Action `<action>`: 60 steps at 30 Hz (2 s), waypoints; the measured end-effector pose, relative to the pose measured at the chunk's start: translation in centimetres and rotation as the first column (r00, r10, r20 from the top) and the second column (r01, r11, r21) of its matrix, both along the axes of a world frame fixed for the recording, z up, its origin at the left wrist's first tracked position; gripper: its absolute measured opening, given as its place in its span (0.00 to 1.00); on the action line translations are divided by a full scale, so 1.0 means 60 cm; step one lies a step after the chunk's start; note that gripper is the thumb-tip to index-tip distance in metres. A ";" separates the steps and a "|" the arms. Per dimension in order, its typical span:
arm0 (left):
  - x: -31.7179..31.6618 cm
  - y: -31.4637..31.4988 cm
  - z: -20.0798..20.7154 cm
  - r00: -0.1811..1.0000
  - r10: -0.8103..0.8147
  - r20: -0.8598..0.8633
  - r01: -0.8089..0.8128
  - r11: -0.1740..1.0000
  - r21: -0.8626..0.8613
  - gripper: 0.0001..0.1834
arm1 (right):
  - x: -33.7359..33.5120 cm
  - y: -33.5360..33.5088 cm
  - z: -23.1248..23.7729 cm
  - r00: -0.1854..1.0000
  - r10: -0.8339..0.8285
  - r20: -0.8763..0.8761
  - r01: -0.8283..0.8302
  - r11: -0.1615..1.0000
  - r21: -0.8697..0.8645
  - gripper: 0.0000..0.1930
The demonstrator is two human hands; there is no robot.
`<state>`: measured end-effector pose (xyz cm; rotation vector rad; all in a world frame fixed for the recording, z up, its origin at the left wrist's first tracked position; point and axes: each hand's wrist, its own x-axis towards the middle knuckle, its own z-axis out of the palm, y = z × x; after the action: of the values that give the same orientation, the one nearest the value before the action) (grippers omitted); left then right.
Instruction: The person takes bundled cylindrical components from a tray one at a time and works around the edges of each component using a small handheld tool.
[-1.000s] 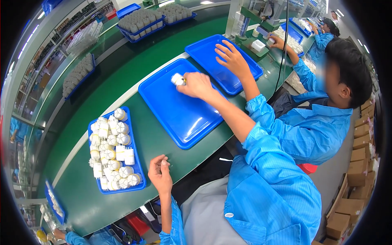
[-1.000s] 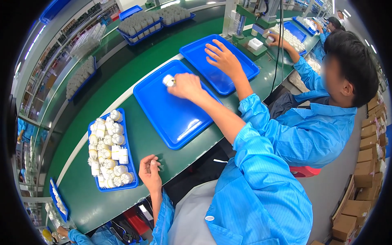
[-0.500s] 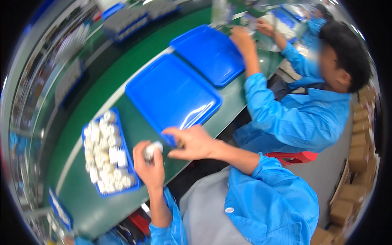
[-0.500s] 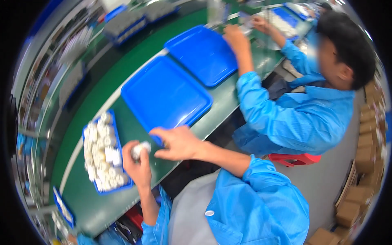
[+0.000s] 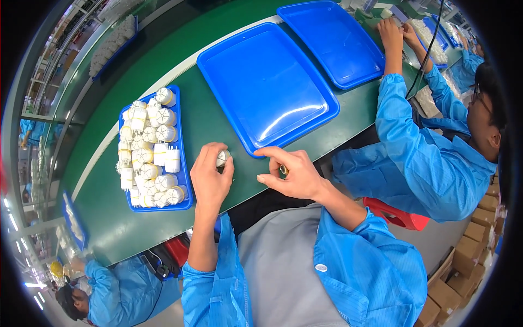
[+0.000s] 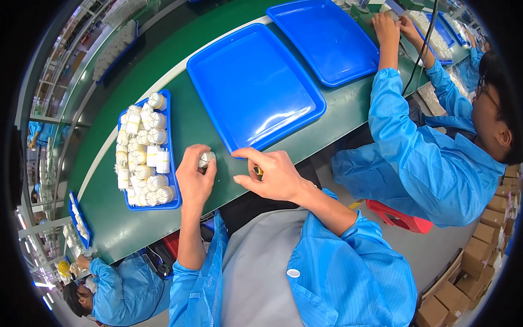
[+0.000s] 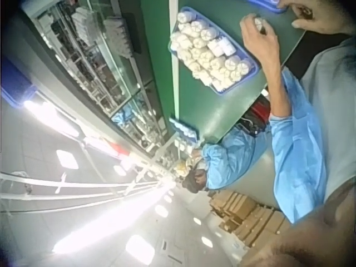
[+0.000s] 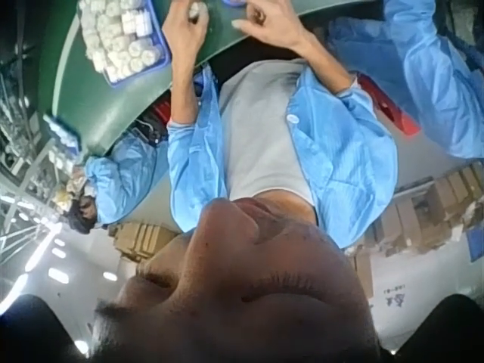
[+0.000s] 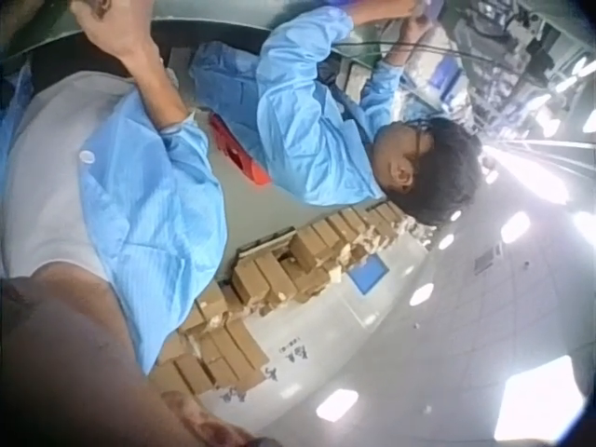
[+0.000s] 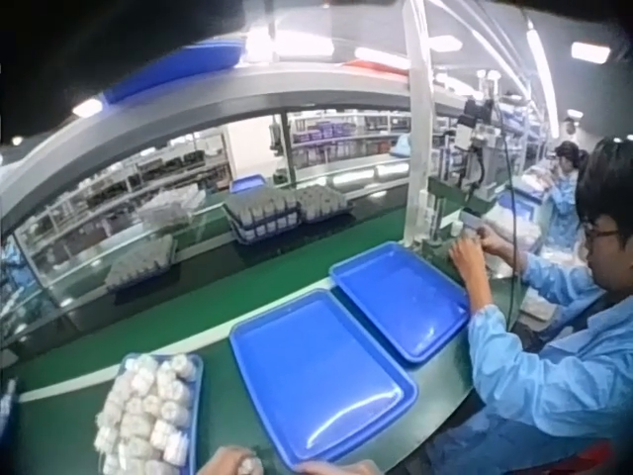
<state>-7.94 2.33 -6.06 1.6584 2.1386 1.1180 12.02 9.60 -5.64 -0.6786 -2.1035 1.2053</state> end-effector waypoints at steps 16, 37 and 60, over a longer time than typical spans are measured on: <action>0.056 -0.064 0.018 0.083 -0.281 0.956 -0.010 0.959 0.283 0.18 | -0.032 -0.010 0.022 0.976 0.122 -0.182 -0.157 0.969 -0.193 0.25; 0.082 -0.078 0.065 0.153 -0.305 0.940 0.110 0.950 0.291 0.32 | 0.008 0.024 0.058 0.733 -0.012 -0.680 -0.363 0.839 -0.405 0.28; 0.108 -0.090 0.094 0.472 -0.119 0.874 0.180 0.983 0.037 0.32 | -0.023 -0.002 0.103 0.559 0.070 -0.826 -0.251 0.964 -0.089 0.26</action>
<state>-1.45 -3.08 -0.44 0.8442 1.2790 1.3962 10.66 9.50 0.54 0.0641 -1.2560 1.4665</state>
